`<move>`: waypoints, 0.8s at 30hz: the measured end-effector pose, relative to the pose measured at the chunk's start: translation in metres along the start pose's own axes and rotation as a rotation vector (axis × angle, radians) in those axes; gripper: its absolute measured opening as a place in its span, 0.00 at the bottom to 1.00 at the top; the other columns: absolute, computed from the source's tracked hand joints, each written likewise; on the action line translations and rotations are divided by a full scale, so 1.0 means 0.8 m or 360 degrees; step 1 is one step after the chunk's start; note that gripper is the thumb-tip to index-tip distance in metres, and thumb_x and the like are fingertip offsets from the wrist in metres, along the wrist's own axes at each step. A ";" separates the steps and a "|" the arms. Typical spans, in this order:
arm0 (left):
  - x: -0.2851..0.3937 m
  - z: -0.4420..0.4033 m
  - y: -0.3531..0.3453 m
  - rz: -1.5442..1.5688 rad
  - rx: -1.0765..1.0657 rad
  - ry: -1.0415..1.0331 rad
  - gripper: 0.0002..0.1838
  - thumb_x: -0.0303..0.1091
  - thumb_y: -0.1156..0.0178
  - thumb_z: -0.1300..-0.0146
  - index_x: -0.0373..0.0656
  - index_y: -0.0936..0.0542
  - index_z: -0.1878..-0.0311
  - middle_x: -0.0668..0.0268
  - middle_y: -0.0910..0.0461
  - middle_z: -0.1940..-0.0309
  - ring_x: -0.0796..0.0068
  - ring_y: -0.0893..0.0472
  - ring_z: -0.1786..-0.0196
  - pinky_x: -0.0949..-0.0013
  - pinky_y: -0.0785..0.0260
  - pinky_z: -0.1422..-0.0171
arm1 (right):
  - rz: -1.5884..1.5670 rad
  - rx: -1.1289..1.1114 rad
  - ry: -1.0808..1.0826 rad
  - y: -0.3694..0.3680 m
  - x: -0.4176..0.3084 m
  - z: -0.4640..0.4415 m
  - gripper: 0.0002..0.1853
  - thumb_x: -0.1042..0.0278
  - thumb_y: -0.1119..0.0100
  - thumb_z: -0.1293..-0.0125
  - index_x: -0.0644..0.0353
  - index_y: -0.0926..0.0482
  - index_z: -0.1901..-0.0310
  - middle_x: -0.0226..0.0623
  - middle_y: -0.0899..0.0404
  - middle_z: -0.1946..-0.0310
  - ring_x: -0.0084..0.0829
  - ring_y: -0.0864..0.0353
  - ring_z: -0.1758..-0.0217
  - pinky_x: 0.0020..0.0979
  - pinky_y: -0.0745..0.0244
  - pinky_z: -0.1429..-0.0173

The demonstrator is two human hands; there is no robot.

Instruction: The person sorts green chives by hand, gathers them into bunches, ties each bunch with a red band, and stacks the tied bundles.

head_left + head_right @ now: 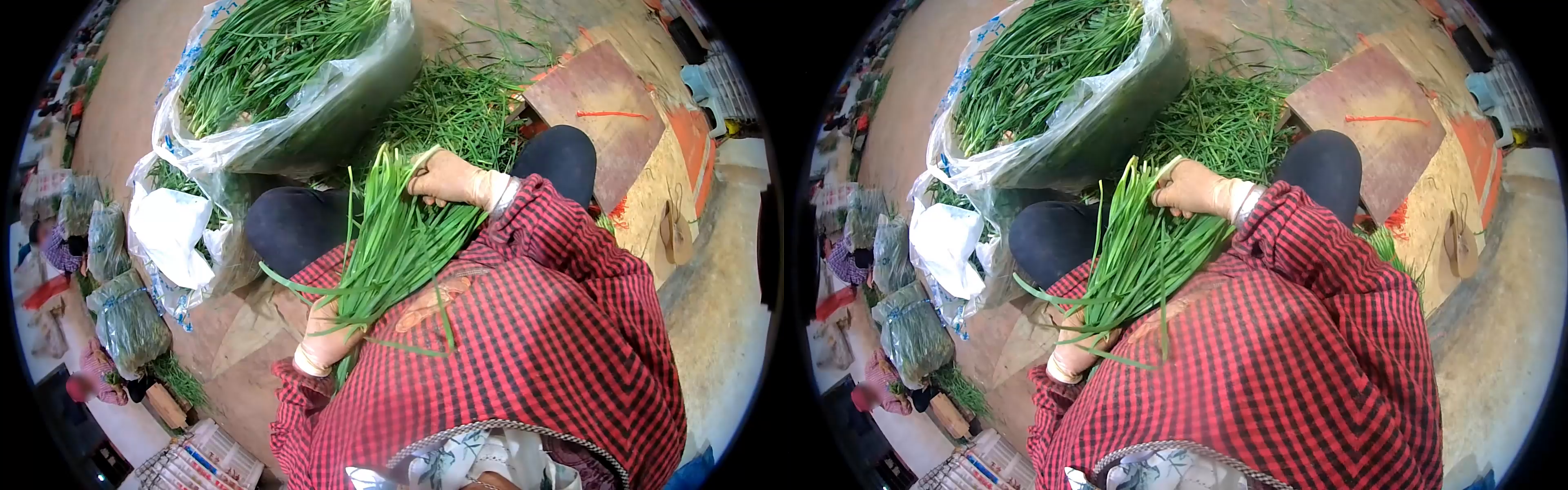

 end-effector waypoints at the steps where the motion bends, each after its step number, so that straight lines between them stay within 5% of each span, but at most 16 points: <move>1: 0.010 -0.001 -0.002 -0.0204 -0.0016 -0.0136 0.15 0.23 0.35 0.44 0.38 0.18 0.51 0.63 0.15 0.55 0.75 0.19 0.51 0.68 0.28 0.43 | 0.0072 -0.0012 -0.0015 0.001 0.002 -0.005 0.11 0.64 0.40 0.37 0.65 0.20 0.64 0.35 0.21 0.79 0.23 0.21 0.79 0.26 0.25 0.75; 2: 0.024 0.003 -0.007 -0.0963 -0.0081 -0.0482 0.16 0.21 0.38 0.44 0.38 0.18 0.50 0.63 0.16 0.53 0.73 0.20 0.47 0.68 0.29 0.40 | 0.0248 0.0035 0.0084 0.003 -0.003 -0.008 0.12 0.61 0.40 0.37 0.63 0.20 0.64 0.37 0.20 0.78 0.27 0.19 0.77 0.29 0.23 0.72; 5: 0.022 0.002 -0.007 -0.1126 -0.0021 -0.0510 0.22 0.19 0.39 0.45 0.37 0.21 0.44 0.60 0.18 0.49 0.72 0.21 0.45 0.69 0.31 0.38 | 0.0661 0.0343 0.0342 0.014 -0.018 -0.010 0.14 0.54 0.40 0.38 0.58 0.20 0.64 0.41 0.19 0.75 0.37 0.17 0.72 0.36 0.22 0.66; 6: 0.023 0.002 -0.012 -0.1125 -0.0025 -0.0507 0.22 0.19 0.39 0.45 0.37 0.21 0.44 0.60 0.18 0.49 0.72 0.21 0.45 0.69 0.31 0.38 | 0.0901 0.0616 0.0498 0.024 -0.033 -0.003 0.15 0.51 0.40 0.39 0.56 0.20 0.64 0.44 0.19 0.74 0.43 0.16 0.68 0.39 0.22 0.62; 7: 0.016 -0.002 -0.007 -0.0478 0.0090 -0.0265 0.25 0.20 0.39 0.46 0.36 0.24 0.41 0.60 0.20 0.47 0.72 0.22 0.44 0.69 0.31 0.37 | 0.0855 0.0692 0.0577 0.030 -0.040 0.001 0.12 0.58 0.39 0.40 0.58 0.21 0.65 0.46 0.22 0.75 0.47 0.20 0.70 0.42 0.25 0.62; 8: 0.004 -0.003 -0.003 0.0168 0.0200 -0.0020 0.28 0.20 0.38 0.46 0.34 0.27 0.38 0.59 0.22 0.44 0.73 0.23 0.43 0.69 0.32 0.36 | 0.0929 0.0724 0.0515 0.039 -0.044 0.003 0.12 0.58 0.39 0.40 0.58 0.21 0.64 0.46 0.22 0.76 0.46 0.21 0.71 0.41 0.25 0.63; 13: -0.006 0.003 0.008 0.0125 0.0183 0.0060 0.28 0.17 0.36 0.48 0.36 0.28 0.40 0.65 0.21 0.50 0.75 0.23 0.49 0.68 0.30 0.42 | 0.1081 0.0864 0.0715 0.080 -0.050 0.014 0.08 0.64 0.42 0.39 0.57 0.22 0.61 0.42 0.21 0.75 0.37 0.21 0.72 0.35 0.24 0.63; 15: -0.010 0.006 0.008 -0.0022 0.0051 -0.0040 0.26 0.17 0.35 0.48 0.36 0.26 0.43 0.64 0.19 0.52 0.74 0.22 0.50 0.68 0.29 0.43 | 0.0830 0.1009 0.0539 0.123 -0.042 0.017 0.09 0.64 0.42 0.37 0.58 0.23 0.60 0.34 0.20 0.73 0.26 0.22 0.71 0.31 0.23 0.64; 18: -0.011 0.015 0.017 -0.0089 0.0132 -0.0114 0.22 0.20 0.34 0.48 0.36 0.22 0.47 0.63 0.18 0.55 0.72 0.20 0.52 0.68 0.28 0.45 | 0.0399 0.1196 0.0257 0.209 -0.020 0.029 0.11 0.63 0.43 0.32 0.61 0.24 0.55 0.32 0.21 0.75 0.20 0.23 0.76 0.26 0.24 0.71; 22: -0.016 0.020 0.018 0.0091 0.0158 0.0015 0.19 0.22 0.34 0.48 0.36 0.21 0.50 0.63 0.17 0.57 0.73 0.20 0.54 0.67 0.28 0.47 | 0.1309 0.1148 -0.0089 0.252 -0.013 0.042 0.22 0.52 0.40 0.33 0.63 0.24 0.47 0.42 0.18 0.63 0.33 0.17 0.62 0.36 0.20 0.54; 24: -0.020 0.020 0.017 0.0072 0.0113 -0.0010 0.20 0.22 0.34 0.47 0.36 0.22 0.49 0.64 0.17 0.57 0.74 0.20 0.55 0.68 0.28 0.47 | 0.1311 0.0988 0.0592 0.188 -0.038 0.053 0.31 0.40 0.40 0.37 0.65 0.21 0.48 0.50 0.19 0.52 0.46 0.21 0.45 0.42 0.28 0.39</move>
Point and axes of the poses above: each hand's wrist, its own z-axis away from the middle knuckle, its own y-axis out of the back of the hand, x = y × z, the point moved 7 cm from there along -z, towards the middle knuckle
